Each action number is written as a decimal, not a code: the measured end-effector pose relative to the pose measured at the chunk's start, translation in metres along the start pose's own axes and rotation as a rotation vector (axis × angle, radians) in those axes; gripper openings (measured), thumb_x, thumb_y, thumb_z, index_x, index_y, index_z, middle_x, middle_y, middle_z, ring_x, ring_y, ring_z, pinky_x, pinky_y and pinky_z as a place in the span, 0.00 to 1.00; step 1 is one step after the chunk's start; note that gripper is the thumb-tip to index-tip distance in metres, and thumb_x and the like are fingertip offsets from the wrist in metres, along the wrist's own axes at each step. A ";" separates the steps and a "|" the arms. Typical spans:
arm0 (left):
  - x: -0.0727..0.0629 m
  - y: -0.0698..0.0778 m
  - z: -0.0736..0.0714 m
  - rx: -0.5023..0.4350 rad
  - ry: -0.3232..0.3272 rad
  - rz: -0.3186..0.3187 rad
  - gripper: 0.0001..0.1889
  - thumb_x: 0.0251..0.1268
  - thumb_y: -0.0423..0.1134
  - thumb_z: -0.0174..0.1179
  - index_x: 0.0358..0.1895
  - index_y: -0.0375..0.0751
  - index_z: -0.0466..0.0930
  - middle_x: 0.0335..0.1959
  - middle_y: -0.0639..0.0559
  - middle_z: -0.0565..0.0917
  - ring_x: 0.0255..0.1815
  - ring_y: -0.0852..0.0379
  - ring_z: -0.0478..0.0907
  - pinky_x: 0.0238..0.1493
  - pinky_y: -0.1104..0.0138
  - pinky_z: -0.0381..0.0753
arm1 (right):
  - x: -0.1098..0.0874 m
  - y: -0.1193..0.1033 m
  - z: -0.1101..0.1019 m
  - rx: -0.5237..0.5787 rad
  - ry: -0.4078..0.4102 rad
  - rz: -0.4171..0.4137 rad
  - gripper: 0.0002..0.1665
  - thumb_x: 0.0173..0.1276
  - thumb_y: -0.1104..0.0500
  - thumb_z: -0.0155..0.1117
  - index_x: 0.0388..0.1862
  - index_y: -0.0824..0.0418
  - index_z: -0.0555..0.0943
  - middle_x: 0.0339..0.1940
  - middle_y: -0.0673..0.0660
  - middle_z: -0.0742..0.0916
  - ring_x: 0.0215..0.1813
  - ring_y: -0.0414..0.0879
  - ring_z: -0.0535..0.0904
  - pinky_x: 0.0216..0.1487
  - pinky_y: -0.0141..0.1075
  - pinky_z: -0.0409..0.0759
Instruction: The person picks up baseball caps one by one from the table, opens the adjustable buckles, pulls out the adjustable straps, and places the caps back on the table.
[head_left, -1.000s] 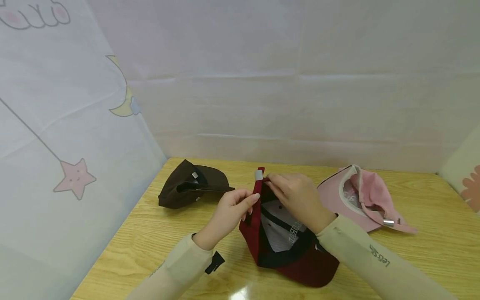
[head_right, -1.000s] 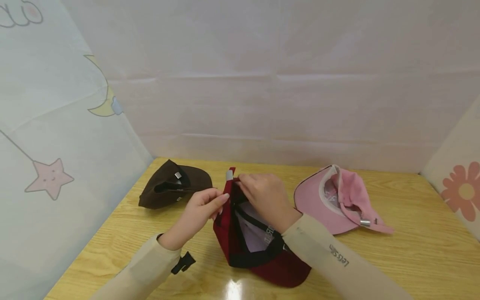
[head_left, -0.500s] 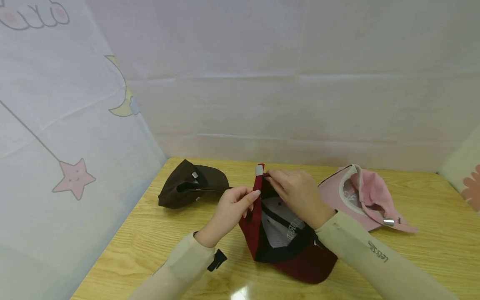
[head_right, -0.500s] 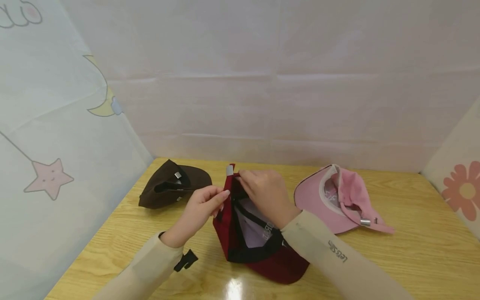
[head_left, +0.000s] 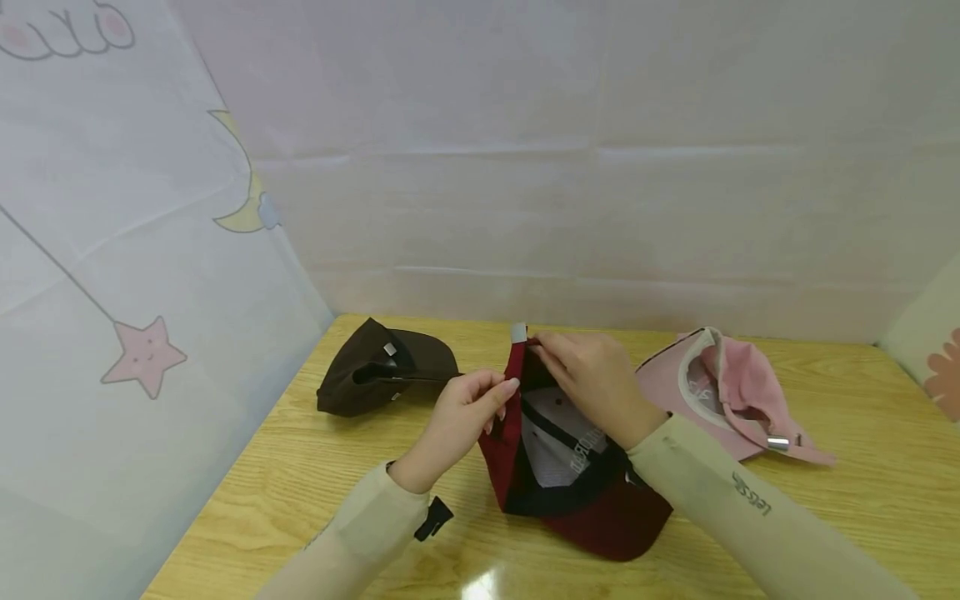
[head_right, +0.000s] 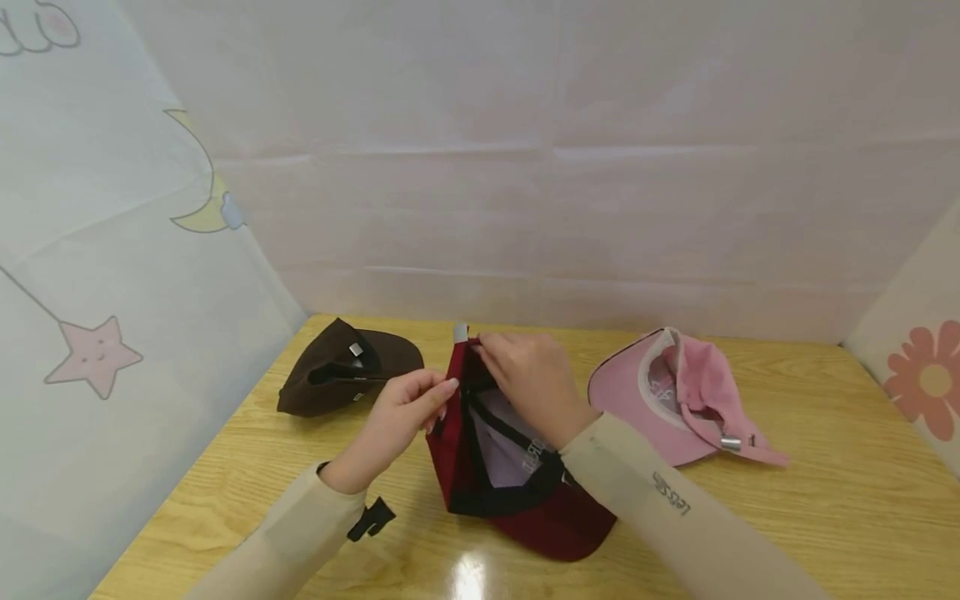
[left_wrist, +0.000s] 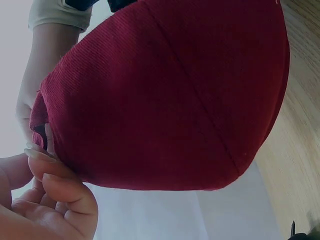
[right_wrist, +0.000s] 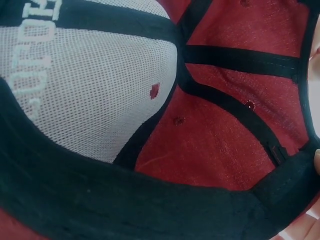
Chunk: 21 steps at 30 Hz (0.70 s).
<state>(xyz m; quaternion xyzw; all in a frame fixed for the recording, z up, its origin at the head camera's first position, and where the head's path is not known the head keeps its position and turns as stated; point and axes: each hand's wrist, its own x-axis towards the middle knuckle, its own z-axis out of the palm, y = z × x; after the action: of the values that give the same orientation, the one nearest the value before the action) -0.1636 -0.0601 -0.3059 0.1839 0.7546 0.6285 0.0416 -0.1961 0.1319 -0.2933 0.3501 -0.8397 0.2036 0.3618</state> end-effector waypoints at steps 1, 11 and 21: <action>0.000 0.000 0.000 0.001 0.000 0.000 0.15 0.74 0.36 0.53 0.28 0.30 0.73 0.19 0.55 0.72 0.17 0.61 0.65 0.21 0.71 0.66 | 0.000 0.000 0.000 -0.003 -0.001 0.002 0.09 0.58 0.68 0.71 0.38 0.65 0.83 0.26 0.57 0.86 0.20 0.48 0.78 0.21 0.40 0.76; 0.000 0.001 0.000 -0.010 0.000 -0.001 0.14 0.74 0.35 0.53 0.29 0.29 0.73 0.19 0.55 0.72 0.17 0.61 0.65 0.21 0.69 0.68 | 0.003 0.004 0.001 -0.005 0.005 0.009 0.09 0.59 0.67 0.71 0.39 0.66 0.84 0.31 0.59 0.88 0.25 0.51 0.82 0.25 0.42 0.79; -0.003 0.001 0.000 -0.004 -0.002 -0.023 0.14 0.74 0.36 0.54 0.28 0.31 0.73 0.20 0.54 0.72 0.19 0.52 0.67 0.22 0.68 0.69 | 0.005 0.005 0.000 0.006 0.012 0.052 0.05 0.61 0.67 0.69 0.36 0.66 0.82 0.25 0.58 0.86 0.21 0.50 0.79 0.21 0.41 0.76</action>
<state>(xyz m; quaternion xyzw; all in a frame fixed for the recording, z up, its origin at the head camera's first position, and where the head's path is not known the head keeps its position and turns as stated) -0.1603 -0.0609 -0.3054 0.1758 0.7554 0.6292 0.0501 -0.2022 0.1329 -0.2896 0.3278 -0.8457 0.2176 0.3606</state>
